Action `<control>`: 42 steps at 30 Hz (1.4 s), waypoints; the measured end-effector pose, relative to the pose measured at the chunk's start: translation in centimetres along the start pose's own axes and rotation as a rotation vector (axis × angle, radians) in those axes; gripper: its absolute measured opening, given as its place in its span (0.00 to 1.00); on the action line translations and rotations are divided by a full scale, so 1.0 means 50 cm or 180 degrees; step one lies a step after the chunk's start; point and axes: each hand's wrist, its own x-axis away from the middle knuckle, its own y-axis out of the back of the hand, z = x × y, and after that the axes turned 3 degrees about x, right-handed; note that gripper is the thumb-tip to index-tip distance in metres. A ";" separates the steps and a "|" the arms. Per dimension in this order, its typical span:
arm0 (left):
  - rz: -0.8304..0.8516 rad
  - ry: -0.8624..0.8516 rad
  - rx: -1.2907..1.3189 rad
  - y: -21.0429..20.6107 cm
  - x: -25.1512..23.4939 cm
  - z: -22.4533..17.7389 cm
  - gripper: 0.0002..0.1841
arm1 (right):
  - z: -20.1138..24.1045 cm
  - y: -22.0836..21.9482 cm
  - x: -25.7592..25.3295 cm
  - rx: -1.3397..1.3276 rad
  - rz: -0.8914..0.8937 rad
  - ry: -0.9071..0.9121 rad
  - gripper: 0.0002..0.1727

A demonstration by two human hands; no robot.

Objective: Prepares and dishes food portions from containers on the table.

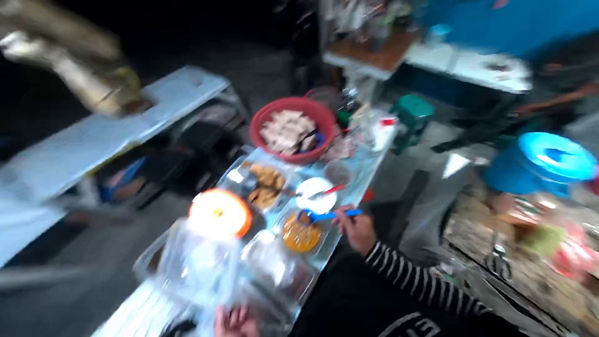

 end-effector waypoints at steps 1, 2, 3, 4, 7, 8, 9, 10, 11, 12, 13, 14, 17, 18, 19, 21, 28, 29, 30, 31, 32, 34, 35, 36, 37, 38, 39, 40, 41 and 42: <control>-0.0225 -0.0079 0.0007 -0.009 0.002 -0.004 0.21 | -0.003 -0.008 0.000 -0.0012 0.0070 0.0062 0.09; -0.0459 -0.0164 -0.0006 -0.023 0.006 -0.011 0.20 | -0.008 -0.015 0.000 -0.0005 0.0156 0.0154 0.09; -0.0656 -0.0222 -0.0024 -0.036 0.012 -0.017 0.19 | -0.014 -0.019 0.001 0.0053 0.0254 0.0272 0.09; -0.0785 -0.0277 -0.0021 -0.040 0.017 -0.021 0.18 | -0.019 -0.024 0.001 0.0138 0.0353 0.0398 0.09; -0.1019 -0.0404 0.0007 -0.035 0.037 -0.037 0.17 | -0.034 -0.041 0.001 0.0427 0.0709 0.0844 0.10; -0.1069 -0.0408 0.0034 -0.026 0.043 -0.038 0.16 | -0.041 -0.045 -0.001 0.0551 0.0851 0.1037 0.11; -0.1120 -0.0406 0.0080 -0.017 0.049 -0.039 0.16 | -0.044 -0.048 -0.005 0.0754 0.0999 0.1249 0.12; -0.1150 -0.0411 0.0123 -0.008 0.054 -0.040 0.16 | -0.044 -0.050 -0.010 0.1039 0.1138 0.1464 0.13; -0.1176 -0.0421 0.0152 -0.002 0.058 -0.040 0.17 | -0.043 -0.053 -0.014 0.1335 0.1285 0.1652 0.14; -0.1210 -0.0438 0.0158 0.003 0.063 -0.041 0.17 | -0.042 -0.057 -0.017 0.1585 0.1414 0.1828 0.15; -0.1261 -0.0461 0.0150 0.005 0.067 -0.041 0.17 | -0.042 -0.062 -0.020 0.1771 0.1515 0.1997 0.15; -0.1310 -0.0482 0.0146 0.005 0.070 -0.042 0.16 | -0.045 -0.067 -0.022 0.1904 0.1578 0.2177 0.15; -0.1352 -0.0541 0.0223 0.014 0.077 -0.040 0.15 | -0.050 -0.078 -0.023 0.2158 0.1766 0.2607 0.15; -0.1367 -0.0561 0.0249 0.016 0.078 -0.038 0.15 | -0.049 -0.079 -0.022 0.2222 0.1841 0.2693 0.15; -0.1386 -0.0578 0.0270 0.017 0.079 -0.036 0.15 | -0.047 -0.080 -0.020 0.2277 0.1920 0.2748 0.15; -0.1381 -0.0583 0.0286 0.020 0.079 -0.033 0.16 | -0.042 -0.082 -0.019 0.2359 0.2054 0.2794 0.15; -0.1471 -0.0536 0.0288 0.020 0.079 -0.028 0.16 | -0.032 -0.081 -0.018 0.2322 0.2060 0.2732 0.14; -0.1460 -0.0517 0.0260 0.017 0.080 -0.030 0.17 | -0.029 -0.078 -0.020 0.2315 0.2046 0.2716 0.14; -0.1456 -0.0513 0.0256 0.015 0.079 -0.031 0.17 | -0.028 -0.075 -0.022 0.2292 0.2034 0.2713 0.15; -0.1455 -0.0516 0.0266 0.014 0.078 -0.032 0.17 | -0.025 -0.071 -0.024 0.2262 0.2033 0.2715 0.15; -0.1457 -0.0520 0.0286 0.015 0.078 -0.033 0.17 | -0.021 -0.067 -0.025 0.2210 0.2028 0.2729 0.15; -0.1478 -0.0539 0.0323 0.015 0.077 -0.035 0.17 | -0.011 -0.057 -0.025 0.2097 0.2018 0.2752 0.15; -0.1491 -0.0545 0.0334 0.017 0.076 -0.035 0.16 | -0.005 -0.051 -0.025 0.2023 0.2036 0.2746 0.16; -0.1501 -0.0552 0.0332 0.018 0.075 -0.036 0.16 | -0.001 -0.044 -0.025 0.1953 0.2071 0.2728 0.16; -0.1501 -0.0554 0.0328 0.019 0.075 -0.037 0.16 | 0.001 -0.037 -0.025 0.1906 0.2121 0.2714 0.17; -0.1497 -0.0553 0.0322 0.022 0.074 -0.038 0.16 | 0.003 -0.030 -0.024 0.1864 0.2170 0.2692 0.18; -0.1482 -0.0551 0.0316 0.025 0.073 -0.038 0.16 | 0.001 -0.023 -0.023 0.1807 0.2191 0.2677 0.18; -0.1461 -0.0541 0.0313 0.028 0.072 -0.037 0.16 | -0.004 -0.016 -0.021 0.1730 0.2179 0.2680 0.18; -0.1457 -0.0526 0.0304 0.030 0.072 -0.037 0.16 | -0.010 -0.009 -0.017 0.1669 0.2166 0.2685 0.18; -0.1465 -0.0526 0.0300 0.030 0.072 -0.037 0.17 | -0.015 -0.005 -0.011 0.1663 0.2199 0.2694 0.17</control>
